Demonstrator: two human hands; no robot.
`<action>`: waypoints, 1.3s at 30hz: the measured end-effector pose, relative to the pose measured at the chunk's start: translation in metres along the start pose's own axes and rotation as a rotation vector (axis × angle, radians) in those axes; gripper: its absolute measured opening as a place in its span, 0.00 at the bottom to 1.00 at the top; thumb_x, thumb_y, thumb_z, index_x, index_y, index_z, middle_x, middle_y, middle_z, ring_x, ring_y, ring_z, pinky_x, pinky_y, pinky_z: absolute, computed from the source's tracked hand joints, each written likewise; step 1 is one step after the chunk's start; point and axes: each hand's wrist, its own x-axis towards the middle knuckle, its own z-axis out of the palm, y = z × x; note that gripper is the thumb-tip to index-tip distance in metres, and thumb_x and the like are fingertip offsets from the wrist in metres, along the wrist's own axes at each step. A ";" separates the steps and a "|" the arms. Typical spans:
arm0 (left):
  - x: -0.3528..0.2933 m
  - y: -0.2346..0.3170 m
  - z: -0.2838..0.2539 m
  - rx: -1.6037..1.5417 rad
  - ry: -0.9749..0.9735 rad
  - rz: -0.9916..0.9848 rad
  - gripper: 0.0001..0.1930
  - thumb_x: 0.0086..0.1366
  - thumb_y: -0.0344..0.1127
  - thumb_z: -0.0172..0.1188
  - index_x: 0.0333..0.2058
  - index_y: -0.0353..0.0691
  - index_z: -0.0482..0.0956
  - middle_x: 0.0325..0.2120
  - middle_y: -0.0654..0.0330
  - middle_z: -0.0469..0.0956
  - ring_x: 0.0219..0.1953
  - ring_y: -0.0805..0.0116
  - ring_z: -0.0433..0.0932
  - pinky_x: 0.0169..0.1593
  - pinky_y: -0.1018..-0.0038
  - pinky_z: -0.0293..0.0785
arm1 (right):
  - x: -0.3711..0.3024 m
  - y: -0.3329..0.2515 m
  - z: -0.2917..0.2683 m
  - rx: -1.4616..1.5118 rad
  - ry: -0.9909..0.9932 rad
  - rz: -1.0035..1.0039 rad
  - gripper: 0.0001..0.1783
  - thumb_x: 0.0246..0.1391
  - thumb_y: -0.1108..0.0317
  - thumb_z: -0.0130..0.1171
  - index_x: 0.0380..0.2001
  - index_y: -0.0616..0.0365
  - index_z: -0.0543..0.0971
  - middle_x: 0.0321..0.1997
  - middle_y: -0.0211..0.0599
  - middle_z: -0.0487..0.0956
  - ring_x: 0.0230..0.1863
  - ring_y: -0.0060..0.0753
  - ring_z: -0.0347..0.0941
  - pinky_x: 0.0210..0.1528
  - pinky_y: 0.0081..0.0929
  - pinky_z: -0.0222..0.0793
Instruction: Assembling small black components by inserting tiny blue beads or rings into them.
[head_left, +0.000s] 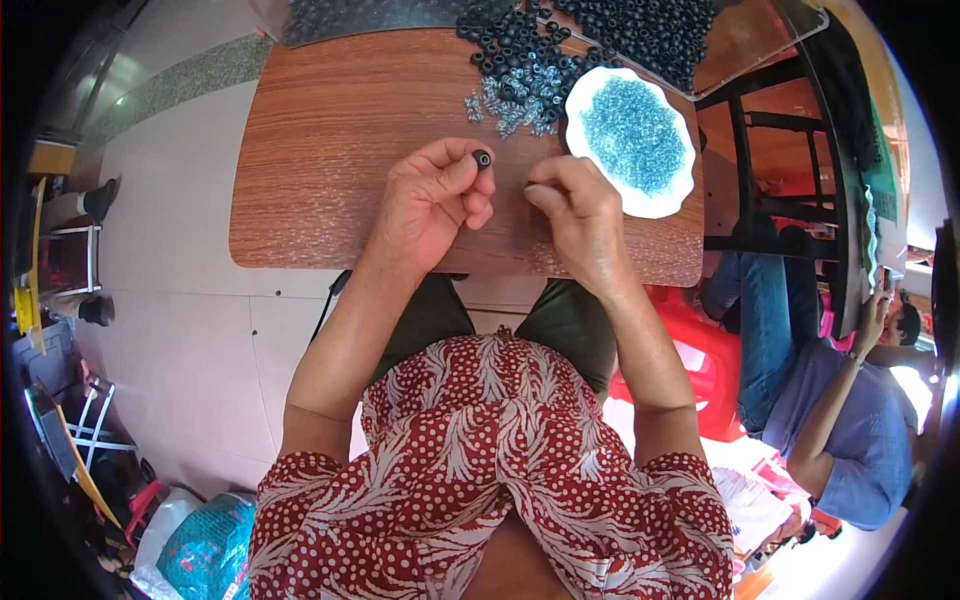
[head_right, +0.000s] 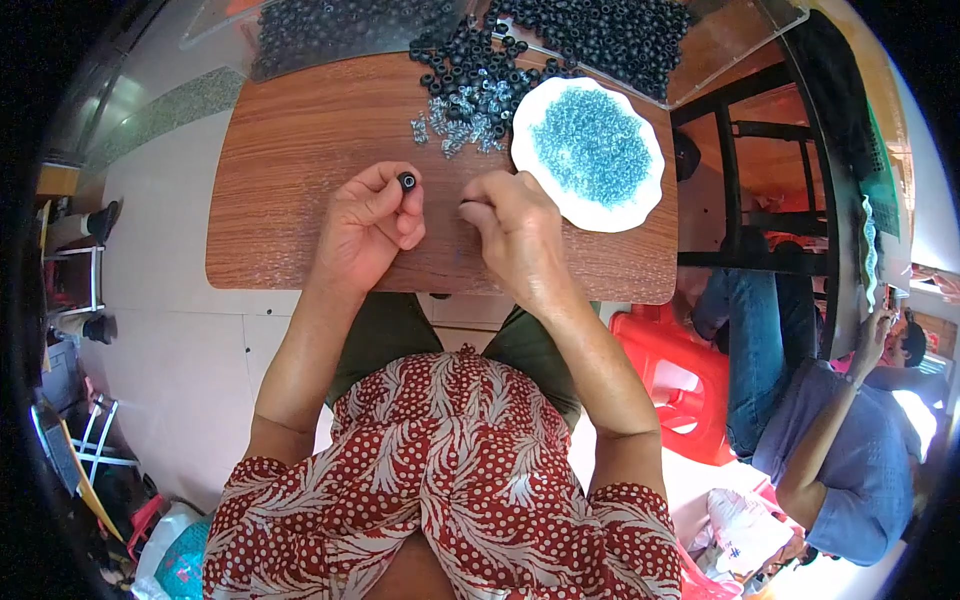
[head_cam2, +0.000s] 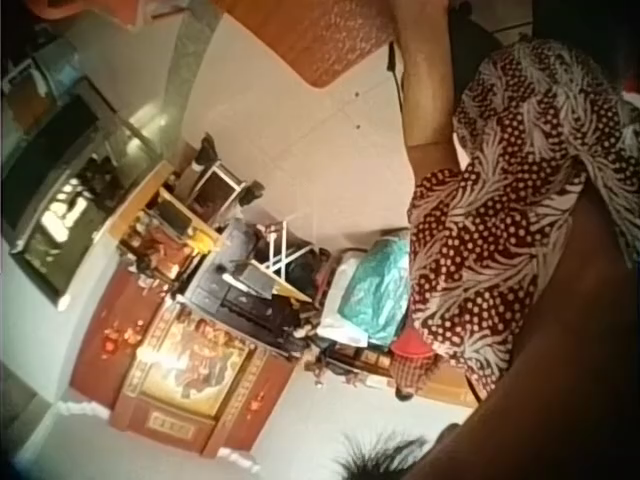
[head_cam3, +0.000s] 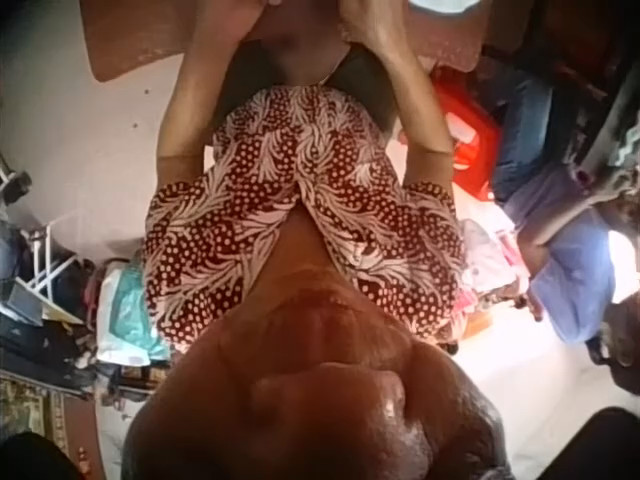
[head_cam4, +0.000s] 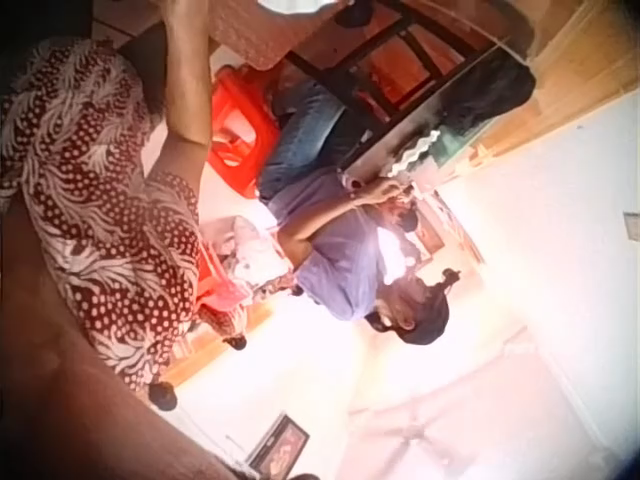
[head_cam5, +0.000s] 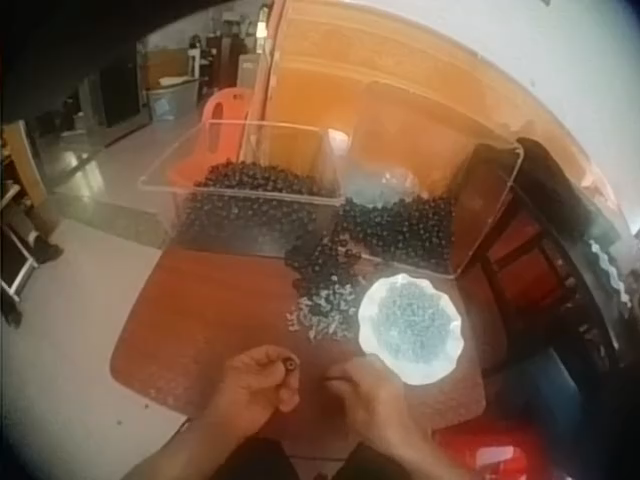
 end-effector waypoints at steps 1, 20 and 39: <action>-0.001 -0.001 0.001 0.000 0.002 -0.003 0.08 0.61 0.30 0.53 0.37 0.32 0.73 0.24 0.59 0.73 0.21 0.75 0.68 0.24 0.77 0.62 | -0.003 -0.004 -0.002 0.162 -0.003 0.182 0.06 0.43 0.79 0.60 0.28 0.62 0.74 0.26 0.29 0.73 0.30 0.22 0.67 0.34 0.18 0.64; -0.012 -0.026 0.026 -0.113 -0.042 -0.155 0.08 0.61 0.28 0.53 0.37 0.32 0.73 0.24 0.56 0.75 0.20 0.73 0.71 0.22 0.77 0.66 | -0.017 -0.034 -0.024 0.714 0.139 0.308 0.10 0.42 0.85 0.60 0.32 0.66 0.76 0.31 0.28 0.74 0.30 0.14 0.66 0.33 0.12 0.62; -0.014 -0.030 0.035 0.034 0.055 -0.168 0.09 0.59 0.27 0.54 0.39 0.32 0.72 0.23 0.56 0.75 0.19 0.72 0.71 0.21 0.77 0.66 | -0.018 -0.030 -0.028 0.768 0.120 0.362 0.11 0.37 0.86 0.61 0.28 0.64 0.78 0.31 0.32 0.76 0.32 0.20 0.70 0.37 0.16 0.66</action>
